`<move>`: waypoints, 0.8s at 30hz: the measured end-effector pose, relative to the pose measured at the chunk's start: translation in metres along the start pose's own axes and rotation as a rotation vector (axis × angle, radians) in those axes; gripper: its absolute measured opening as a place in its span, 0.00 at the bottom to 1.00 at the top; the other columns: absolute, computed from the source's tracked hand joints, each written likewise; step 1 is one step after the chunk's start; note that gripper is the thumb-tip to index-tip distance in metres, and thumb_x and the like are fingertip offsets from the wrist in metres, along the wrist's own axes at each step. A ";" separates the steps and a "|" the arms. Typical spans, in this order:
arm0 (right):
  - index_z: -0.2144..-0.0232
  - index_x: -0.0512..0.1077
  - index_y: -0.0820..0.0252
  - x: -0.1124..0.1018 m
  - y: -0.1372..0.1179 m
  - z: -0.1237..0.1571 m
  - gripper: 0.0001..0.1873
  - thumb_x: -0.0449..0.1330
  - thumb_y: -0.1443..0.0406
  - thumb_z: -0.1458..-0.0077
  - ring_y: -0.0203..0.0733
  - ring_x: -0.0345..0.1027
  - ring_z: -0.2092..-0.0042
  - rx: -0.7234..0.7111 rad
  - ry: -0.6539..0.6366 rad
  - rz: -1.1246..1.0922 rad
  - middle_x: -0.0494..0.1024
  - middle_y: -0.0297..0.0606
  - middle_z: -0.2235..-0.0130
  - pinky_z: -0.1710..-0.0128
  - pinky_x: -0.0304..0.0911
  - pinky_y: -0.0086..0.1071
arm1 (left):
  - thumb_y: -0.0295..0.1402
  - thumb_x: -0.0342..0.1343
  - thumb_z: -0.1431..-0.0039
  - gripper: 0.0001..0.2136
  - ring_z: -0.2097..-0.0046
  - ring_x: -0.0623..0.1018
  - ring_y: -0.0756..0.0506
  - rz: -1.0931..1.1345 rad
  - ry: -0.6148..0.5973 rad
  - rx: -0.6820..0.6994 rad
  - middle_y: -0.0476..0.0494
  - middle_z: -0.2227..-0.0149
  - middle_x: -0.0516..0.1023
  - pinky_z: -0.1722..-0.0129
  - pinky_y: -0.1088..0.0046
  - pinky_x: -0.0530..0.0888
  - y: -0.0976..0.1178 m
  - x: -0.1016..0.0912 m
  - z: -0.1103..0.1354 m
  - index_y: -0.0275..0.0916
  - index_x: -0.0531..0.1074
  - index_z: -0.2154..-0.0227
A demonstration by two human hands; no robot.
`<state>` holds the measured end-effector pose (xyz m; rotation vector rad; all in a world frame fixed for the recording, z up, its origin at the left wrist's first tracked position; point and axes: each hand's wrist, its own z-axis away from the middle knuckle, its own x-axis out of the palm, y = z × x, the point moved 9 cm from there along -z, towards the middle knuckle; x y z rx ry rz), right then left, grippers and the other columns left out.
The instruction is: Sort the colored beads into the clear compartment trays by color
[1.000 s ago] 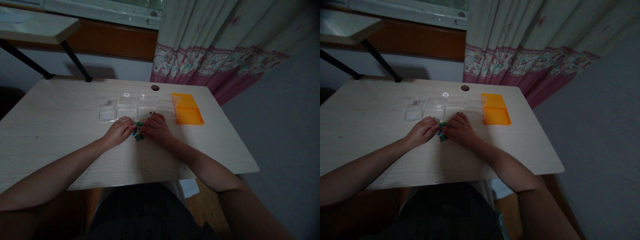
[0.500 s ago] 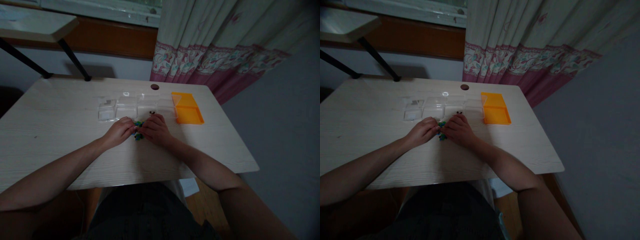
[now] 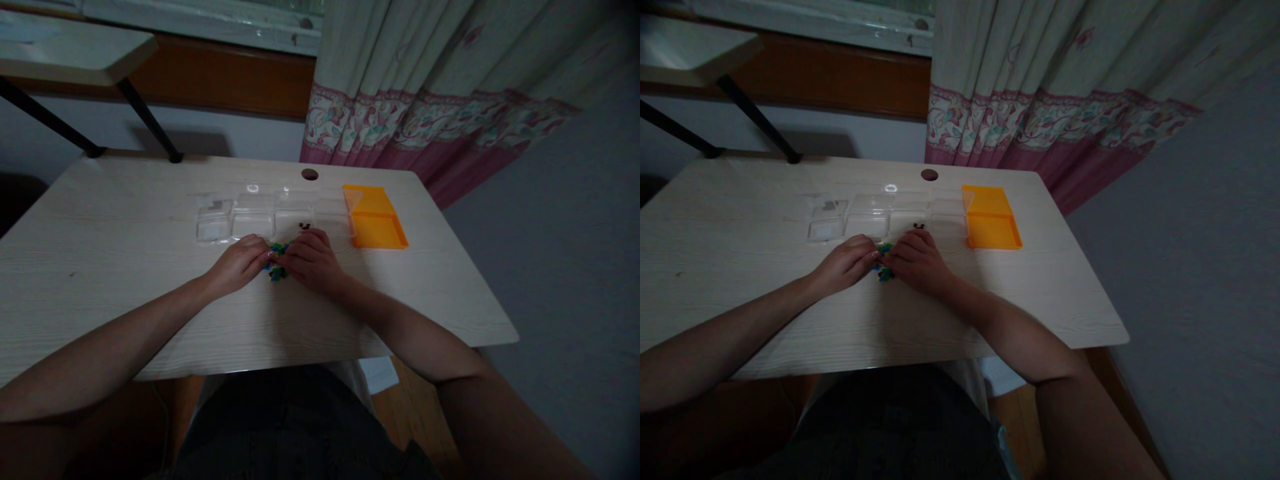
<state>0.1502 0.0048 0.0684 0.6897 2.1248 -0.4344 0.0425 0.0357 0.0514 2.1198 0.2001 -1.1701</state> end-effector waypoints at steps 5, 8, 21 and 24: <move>0.59 0.77 0.43 0.001 0.004 0.002 0.08 0.58 0.60 0.38 0.39 0.65 0.55 0.022 -0.006 -0.022 0.78 0.31 0.63 0.44 0.54 0.41 | 0.36 0.40 0.30 0.16 0.63 0.70 0.44 -0.010 -0.001 -0.010 0.42 0.69 0.70 0.61 0.66 0.68 0.001 -0.001 0.000 0.37 0.69 0.70; 0.58 0.76 0.40 -0.001 0.006 0.003 0.09 0.59 0.60 0.39 0.40 0.65 0.54 0.034 0.013 -0.017 0.78 0.30 0.63 0.43 0.53 0.41 | 0.35 0.39 0.30 0.17 0.62 0.70 0.44 -0.008 0.027 -0.023 0.42 0.68 0.72 0.59 0.65 0.69 0.000 -0.004 0.000 0.37 0.70 0.68; 0.63 0.79 0.47 -0.017 0.067 0.011 0.10 0.58 0.56 0.39 0.45 0.64 0.54 0.335 0.123 0.062 0.78 0.35 0.64 0.48 0.54 0.43 | 0.36 0.42 0.30 0.16 0.59 0.73 0.44 0.014 0.040 -0.030 0.42 0.64 0.75 0.54 0.65 0.69 -0.003 -0.005 0.002 0.37 0.74 0.55; 0.65 0.80 0.49 -0.023 0.079 0.014 0.11 0.58 0.56 0.39 0.44 0.65 0.55 0.394 0.172 0.090 0.78 0.36 0.65 0.48 0.55 0.42 | 0.36 0.42 0.31 0.16 0.59 0.73 0.44 0.008 0.047 -0.030 0.42 0.65 0.76 0.55 0.65 0.69 -0.003 -0.006 0.002 0.37 0.74 0.55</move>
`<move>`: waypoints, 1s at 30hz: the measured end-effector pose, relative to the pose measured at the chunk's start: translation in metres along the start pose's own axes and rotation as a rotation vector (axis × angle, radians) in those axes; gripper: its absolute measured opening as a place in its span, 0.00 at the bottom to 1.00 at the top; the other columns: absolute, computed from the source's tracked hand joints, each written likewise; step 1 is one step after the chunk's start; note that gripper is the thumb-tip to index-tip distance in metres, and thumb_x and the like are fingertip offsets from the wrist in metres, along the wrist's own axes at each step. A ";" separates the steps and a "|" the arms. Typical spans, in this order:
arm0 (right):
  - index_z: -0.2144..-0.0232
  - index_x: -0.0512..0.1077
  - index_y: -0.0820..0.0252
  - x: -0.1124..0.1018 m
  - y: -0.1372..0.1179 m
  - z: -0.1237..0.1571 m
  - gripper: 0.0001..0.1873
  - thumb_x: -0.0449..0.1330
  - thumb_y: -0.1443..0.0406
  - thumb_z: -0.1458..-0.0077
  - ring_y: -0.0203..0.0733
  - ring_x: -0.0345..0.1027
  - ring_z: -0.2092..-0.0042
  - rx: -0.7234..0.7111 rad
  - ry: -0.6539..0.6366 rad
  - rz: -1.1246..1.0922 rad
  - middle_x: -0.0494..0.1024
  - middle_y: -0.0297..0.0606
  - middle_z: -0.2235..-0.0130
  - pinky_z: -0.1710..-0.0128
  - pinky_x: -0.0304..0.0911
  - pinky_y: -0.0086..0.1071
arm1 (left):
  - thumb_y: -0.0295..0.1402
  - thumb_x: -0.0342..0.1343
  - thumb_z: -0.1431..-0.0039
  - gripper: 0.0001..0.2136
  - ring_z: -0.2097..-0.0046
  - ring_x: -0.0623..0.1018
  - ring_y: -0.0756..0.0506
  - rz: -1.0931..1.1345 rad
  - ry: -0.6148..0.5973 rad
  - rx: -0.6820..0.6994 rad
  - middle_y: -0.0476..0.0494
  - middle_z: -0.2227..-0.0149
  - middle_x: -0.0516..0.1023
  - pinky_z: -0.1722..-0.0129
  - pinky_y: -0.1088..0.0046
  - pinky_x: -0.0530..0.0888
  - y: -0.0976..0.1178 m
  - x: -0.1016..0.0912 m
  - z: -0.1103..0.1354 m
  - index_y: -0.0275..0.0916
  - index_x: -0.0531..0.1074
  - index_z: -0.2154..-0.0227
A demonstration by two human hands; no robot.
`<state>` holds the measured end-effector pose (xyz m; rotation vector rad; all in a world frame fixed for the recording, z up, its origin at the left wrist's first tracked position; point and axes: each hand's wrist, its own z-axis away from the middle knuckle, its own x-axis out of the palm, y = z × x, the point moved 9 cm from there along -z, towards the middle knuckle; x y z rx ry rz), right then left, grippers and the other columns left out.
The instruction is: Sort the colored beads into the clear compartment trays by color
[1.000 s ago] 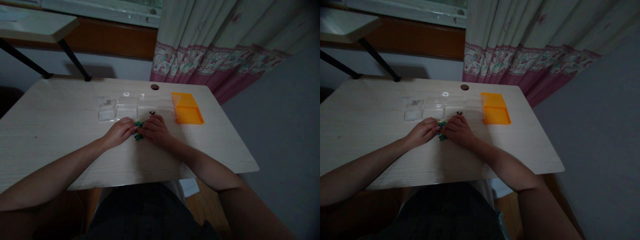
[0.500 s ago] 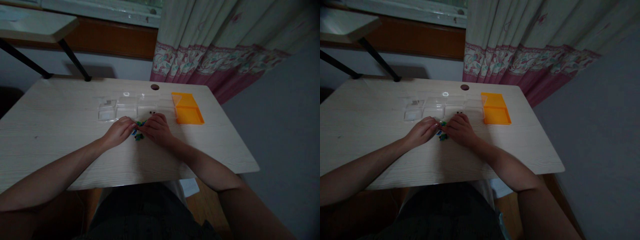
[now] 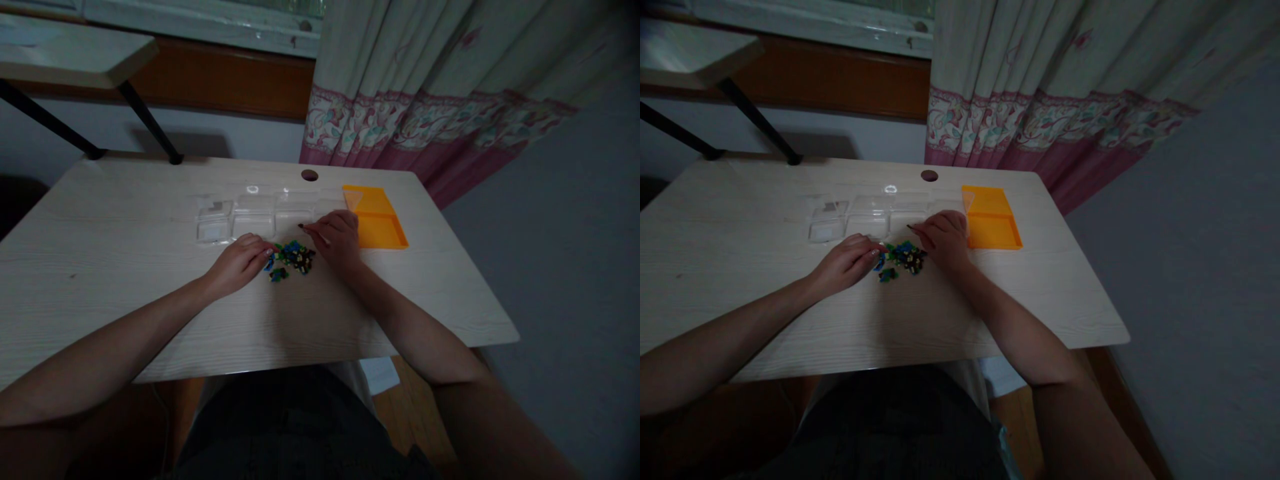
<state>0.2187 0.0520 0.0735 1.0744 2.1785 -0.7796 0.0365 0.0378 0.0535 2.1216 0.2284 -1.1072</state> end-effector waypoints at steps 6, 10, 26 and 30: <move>0.64 0.80 0.51 -0.003 0.025 -0.001 0.10 0.59 0.58 0.40 0.43 0.67 0.57 0.119 0.053 -0.004 0.78 0.36 0.64 0.49 0.57 0.42 | 0.36 0.43 0.31 0.16 0.59 0.73 0.44 0.003 0.000 0.006 0.41 0.65 0.76 0.55 0.65 0.69 0.000 0.000 0.000 0.36 0.74 0.55; 0.66 0.80 0.53 -0.003 0.030 0.000 0.09 0.61 0.58 0.41 0.44 0.67 0.58 0.143 0.084 -0.003 0.78 0.37 0.65 0.51 0.57 0.42 | 0.36 0.42 0.30 0.15 0.59 0.72 0.44 -0.005 -0.006 0.009 0.41 0.65 0.75 0.55 0.65 0.69 0.000 0.001 0.000 0.36 0.74 0.57; 0.67 0.80 0.53 0.010 0.032 0.001 0.06 0.62 0.61 0.42 0.45 0.69 0.54 0.171 -0.007 0.007 0.79 0.37 0.61 0.46 0.54 0.45 | 0.35 0.43 0.31 0.15 0.59 0.72 0.44 -0.019 -0.040 0.005 0.41 0.65 0.74 0.55 0.65 0.69 -0.001 0.003 0.000 0.36 0.74 0.58; 0.67 0.80 0.52 0.010 0.032 0.001 0.07 0.62 0.61 0.42 0.44 0.69 0.54 0.162 -0.002 0.012 0.78 0.36 0.61 0.45 0.54 0.45 | 0.35 0.43 0.31 0.14 0.60 0.71 0.44 -0.014 -0.040 0.012 0.41 0.65 0.74 0.56 0.65 0.69 0.000 0.004 0.000 0.35 0.74 0.58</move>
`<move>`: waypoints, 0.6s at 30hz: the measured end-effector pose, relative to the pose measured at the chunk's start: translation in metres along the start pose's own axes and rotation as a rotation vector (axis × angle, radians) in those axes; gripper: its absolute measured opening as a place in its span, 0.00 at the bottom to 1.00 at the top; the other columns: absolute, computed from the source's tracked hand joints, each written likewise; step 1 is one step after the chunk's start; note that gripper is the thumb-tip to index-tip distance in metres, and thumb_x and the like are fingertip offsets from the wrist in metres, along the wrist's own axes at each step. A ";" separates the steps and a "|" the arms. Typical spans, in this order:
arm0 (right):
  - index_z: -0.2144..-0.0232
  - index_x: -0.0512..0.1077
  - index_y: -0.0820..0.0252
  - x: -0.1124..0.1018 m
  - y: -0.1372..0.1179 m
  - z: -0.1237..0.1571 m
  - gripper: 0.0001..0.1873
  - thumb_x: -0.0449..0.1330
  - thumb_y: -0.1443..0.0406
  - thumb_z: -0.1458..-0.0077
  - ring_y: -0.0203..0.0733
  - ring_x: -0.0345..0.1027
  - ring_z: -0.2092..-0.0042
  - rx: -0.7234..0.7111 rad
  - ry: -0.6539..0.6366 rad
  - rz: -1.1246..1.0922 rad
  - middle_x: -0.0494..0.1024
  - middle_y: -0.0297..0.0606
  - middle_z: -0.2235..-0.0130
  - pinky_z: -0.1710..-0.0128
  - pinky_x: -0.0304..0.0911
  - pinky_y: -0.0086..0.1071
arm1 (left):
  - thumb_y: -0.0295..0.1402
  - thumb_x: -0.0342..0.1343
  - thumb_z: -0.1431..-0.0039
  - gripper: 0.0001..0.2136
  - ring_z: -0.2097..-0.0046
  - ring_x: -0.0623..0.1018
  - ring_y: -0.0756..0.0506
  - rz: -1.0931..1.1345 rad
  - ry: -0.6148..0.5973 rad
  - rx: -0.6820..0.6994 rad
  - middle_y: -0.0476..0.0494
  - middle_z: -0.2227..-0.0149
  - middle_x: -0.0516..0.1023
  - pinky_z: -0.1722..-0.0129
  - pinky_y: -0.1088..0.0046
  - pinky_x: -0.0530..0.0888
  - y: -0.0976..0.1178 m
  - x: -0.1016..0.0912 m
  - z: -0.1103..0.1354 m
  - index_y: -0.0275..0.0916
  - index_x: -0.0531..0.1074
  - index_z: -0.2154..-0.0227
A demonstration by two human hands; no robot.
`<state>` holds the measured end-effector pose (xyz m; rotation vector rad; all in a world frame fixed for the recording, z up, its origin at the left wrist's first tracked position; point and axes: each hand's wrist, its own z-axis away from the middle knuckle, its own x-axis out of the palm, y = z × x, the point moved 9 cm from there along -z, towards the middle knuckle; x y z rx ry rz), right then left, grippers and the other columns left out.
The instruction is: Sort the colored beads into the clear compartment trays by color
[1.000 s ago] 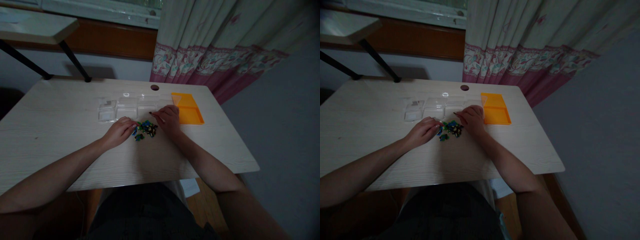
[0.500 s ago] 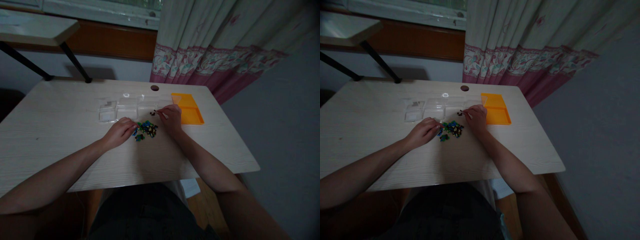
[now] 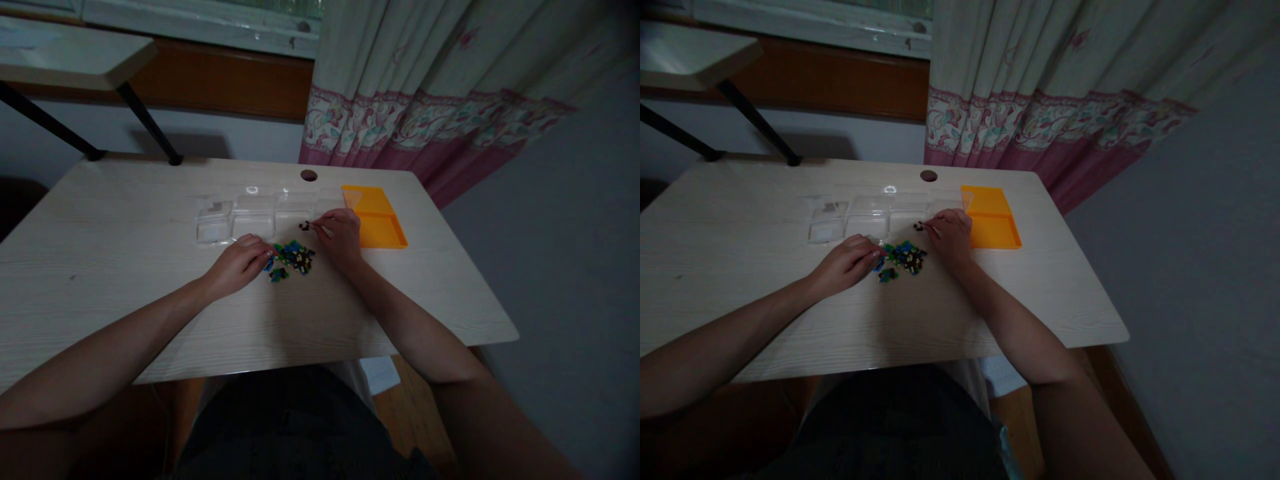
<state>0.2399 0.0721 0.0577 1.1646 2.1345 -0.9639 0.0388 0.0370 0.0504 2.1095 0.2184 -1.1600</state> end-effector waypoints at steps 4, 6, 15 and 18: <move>0.67 0.80 0.53 0.000 0.000 0.000 0.07 0.62 0.61 0.42 0.45 0.69 0.54 -0.012 -0.001 0.011 0.78 0.36 0.61 0.45 0.54 0.45 | 0.35 0.44 0.31 0.14 0.60 0.71 0.44 0.003 0.005 0.003 0.41 0.66 0.74 0.56 0.65 0.69 0.000 0.000 0.000 0.35 0.74 0.58; 0.66 0.80 0.52 0.001 0.001 0.000 0.07 0.62 0.61 0.42 0.45 0.68 0.54 -0.007 -0.010 0.014 0.78 0.36 0.61 0.46 0.55 0.44 | 0.35 0.44 0.31 0.14 0.60 0.71 0.44 0.002 0.004 0.009 0.41 0.65 0.74 0.56 0.65 0.69 0.000 0.000 0.000 0.35 0.74 0.58; 0.66 0.80 0.52 0.002 0.003 0.000 0.08 0.62 0.59 0.42 0.46 0.67 0.53 0.016 -0.015 0.006 0.78 0.37 0.60 0.46 0.55 0.44 | 0.35 0.43 0.31 0.15 0.59 0.72 0.44 0.000 -0.002 0.003 0.41 0.64 0.75 0.56 0.65 0.69 0.000 0.000 -0.001 0.36 0.74 0.58; 0.66 0.80 0.53 0.003 0.003 0.000 0.10 0.60 0.58 0.41 0.45 0.67 0.54 0.006 -0.022 0.011 0.78 0.37 0.61 0.48 0.56 0.43 | 0.35 0.43 0.31 0.15 0.59 0.72 0.44 0.005 0.004 0.000 0.41 0.64 0.75 0.56 0.65 0.69 0.001 -0.001 -0.001 0.36 0.74 0.59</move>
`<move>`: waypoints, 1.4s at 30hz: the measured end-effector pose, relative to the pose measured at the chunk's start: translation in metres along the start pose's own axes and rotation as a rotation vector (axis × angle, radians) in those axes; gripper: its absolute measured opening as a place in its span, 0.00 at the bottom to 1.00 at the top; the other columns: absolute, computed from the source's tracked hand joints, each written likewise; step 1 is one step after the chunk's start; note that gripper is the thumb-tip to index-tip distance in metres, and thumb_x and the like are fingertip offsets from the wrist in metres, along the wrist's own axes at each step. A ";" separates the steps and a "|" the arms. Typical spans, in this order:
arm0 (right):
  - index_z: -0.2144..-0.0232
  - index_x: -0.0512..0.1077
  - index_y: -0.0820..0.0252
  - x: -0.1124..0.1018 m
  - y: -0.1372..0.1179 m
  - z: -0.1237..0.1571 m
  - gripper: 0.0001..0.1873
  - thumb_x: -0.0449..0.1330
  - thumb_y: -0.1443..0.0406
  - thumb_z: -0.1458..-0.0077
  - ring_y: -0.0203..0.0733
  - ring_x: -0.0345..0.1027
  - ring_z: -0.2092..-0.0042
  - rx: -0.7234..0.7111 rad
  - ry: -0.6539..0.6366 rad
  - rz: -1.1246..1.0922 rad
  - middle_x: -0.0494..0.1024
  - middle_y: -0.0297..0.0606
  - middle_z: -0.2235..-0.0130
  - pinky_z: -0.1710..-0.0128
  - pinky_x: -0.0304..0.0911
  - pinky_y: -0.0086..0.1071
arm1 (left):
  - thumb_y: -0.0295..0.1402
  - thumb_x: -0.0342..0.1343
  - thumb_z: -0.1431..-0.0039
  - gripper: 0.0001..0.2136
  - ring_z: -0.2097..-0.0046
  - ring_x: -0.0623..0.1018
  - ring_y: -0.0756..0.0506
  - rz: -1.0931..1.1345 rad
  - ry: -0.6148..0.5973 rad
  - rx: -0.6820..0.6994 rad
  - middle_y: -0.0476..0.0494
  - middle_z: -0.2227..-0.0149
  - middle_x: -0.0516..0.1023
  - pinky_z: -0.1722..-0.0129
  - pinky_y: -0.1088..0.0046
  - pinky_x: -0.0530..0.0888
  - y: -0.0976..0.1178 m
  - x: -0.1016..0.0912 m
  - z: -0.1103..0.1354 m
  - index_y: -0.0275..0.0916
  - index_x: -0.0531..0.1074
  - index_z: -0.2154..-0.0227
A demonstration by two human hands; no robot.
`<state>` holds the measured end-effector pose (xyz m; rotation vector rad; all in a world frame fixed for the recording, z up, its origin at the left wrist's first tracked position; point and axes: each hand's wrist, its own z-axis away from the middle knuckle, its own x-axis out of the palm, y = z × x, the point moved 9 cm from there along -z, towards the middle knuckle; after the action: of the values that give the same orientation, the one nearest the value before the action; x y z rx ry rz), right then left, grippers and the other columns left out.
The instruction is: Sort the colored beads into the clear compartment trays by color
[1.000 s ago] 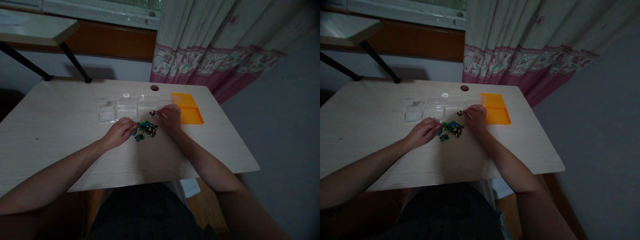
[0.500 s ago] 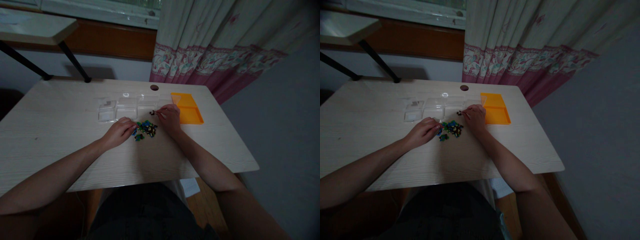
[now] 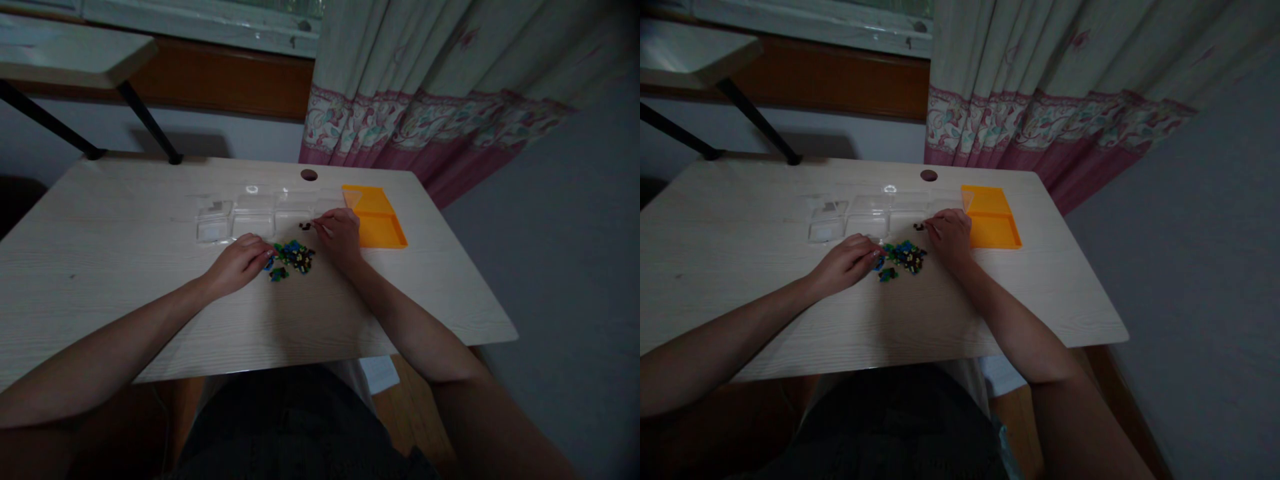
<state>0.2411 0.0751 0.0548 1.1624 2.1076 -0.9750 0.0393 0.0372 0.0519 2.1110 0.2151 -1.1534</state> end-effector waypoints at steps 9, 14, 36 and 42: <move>0.65 0.79 0.54 -0.006 -0.006 0.000 0.10 0.58 0.60 0.39 0.44 0.67 0.55 -0.024 0.016 -0.002 0.78 0.37 0.62 0.49 0.57 0.42 | 0.37 0.48 0.33 0.12 0.61 0.72 0.44 -0.024 0.052 -0.026 0.43 0.68 0.74 0.58 0.65 0.69 -0.004 -0.004 0.001 0.37 0.74 0.58; 0.66 0.79 0.54 -0.007 -0.006 0.000 0.11 0.58 0.59 0.39 0.45 0.67 0.55 -0.017 0.017 -0.012 0.78 0.38 0.62 0.49 0.57 0.43 | 0.38 0.52 0.36 0.10 0.63 0.71 0.45 -0.051 0.054 -0.016 0.46 0.70 0.71 0.60 0.66 0.69 -0.004 -0.003 0.001 0.38 0.74 0.59; 0.67 0.80 0.54 -0.003 -0.010 0.000 0.09 0.59 0.60 0.40 0.45 0.68 0.54 -0.040 0.022 -0.032 0.78 0.38 0.62 0.48 0.58 0.42 | 0.40 0.54 0.37 0.12 0.57 0.70 0.43 -0.095 -0.106 0.135 0.41 0.62 0.72 0.56 0.64 0.69 0.011 0.011 0.002 0.44 0.77 0.55; 0.66 0.80 0.53 -0.001 -0.009 0.001 0.10 0.59 0.59 0.40 0.44 0.67 0.54 -0.038 0.013 -0.044 0.78 0.37 0.61 0.47 0.57 0.43 | 0.39 0.53 0.36 0.11 0.57 0.70 0.43 -0.092 -0.125 0.128 0.41 0.62 0.73 0.56 0.64 0.68 0.012 0.012 0.002 0.43 0.78 0.58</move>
<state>0.2340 0.0705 0.0578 1.1111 2.1611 -0.9448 0.0507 0.0247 0.0476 2.1498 0.1856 -1.3809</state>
